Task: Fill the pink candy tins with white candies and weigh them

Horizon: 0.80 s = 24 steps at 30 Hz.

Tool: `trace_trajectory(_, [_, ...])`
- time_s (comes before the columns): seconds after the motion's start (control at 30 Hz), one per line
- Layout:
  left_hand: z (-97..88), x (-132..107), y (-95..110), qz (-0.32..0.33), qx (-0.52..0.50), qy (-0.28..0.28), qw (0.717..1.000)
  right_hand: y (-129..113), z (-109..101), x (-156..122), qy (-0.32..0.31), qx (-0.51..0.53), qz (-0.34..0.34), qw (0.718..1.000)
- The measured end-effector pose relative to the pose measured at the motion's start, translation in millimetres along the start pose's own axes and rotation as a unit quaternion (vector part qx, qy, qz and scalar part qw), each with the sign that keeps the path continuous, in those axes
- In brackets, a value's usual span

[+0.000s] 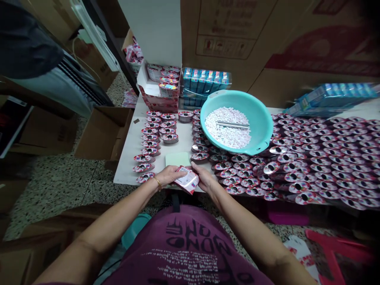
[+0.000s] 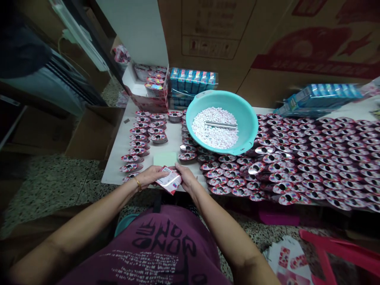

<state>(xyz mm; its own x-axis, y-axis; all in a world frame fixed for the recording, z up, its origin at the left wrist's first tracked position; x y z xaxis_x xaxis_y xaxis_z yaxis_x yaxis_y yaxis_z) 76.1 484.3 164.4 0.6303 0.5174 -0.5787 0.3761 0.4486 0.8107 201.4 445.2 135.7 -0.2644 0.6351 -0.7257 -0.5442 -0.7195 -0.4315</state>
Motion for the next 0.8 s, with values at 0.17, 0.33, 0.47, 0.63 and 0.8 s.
trace_trajectory(0.17, [-2.4, -4, 4, 0.062, 0.034, 0.003, 0.997, -1, -2, -1, 0.032, 0.006, -0.011, 0.999])
trace_trajectory(0.33, [0.1, -12, 18, 0.169, 0.084, 0.014, 0.982, -14, -6, -8, 0.042, 0.038, -0.043, 0.997])
trace_trajectory(0.47, [1.9, -15, 24, 0.209, 0.125, 0.065, 0.968, -26, -5, -16, 0.039, 0.034, -0.082, 0.995])
trace_trajectory(0.63, [-1.0, -12, 25, 0.182, 0.158, 0.086, 0.967, -23, 2, -18, -0.009, -0.031, -0.074, 0.997])
trace_trajectory(0.8, [-4.6, -13, 24, 0.205, 0.119, 0.066, 0.969, -19, 2, -14, 0.017, 0.011, -0.083, 0.996])
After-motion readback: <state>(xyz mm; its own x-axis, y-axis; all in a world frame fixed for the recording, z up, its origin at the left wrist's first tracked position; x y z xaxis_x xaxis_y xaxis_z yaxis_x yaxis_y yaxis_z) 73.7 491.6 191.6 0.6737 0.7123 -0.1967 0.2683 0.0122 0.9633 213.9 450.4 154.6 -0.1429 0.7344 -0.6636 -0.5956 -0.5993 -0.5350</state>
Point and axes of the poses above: each hand's wrist, its own x-axis towards the middle knuckle, its own z-axis out of the palm, y = z × x, the point moved 4 cm from there along x, towards the middle knuckle, and after that the axes turned 8 degrees about z, right-handed, at the moved point
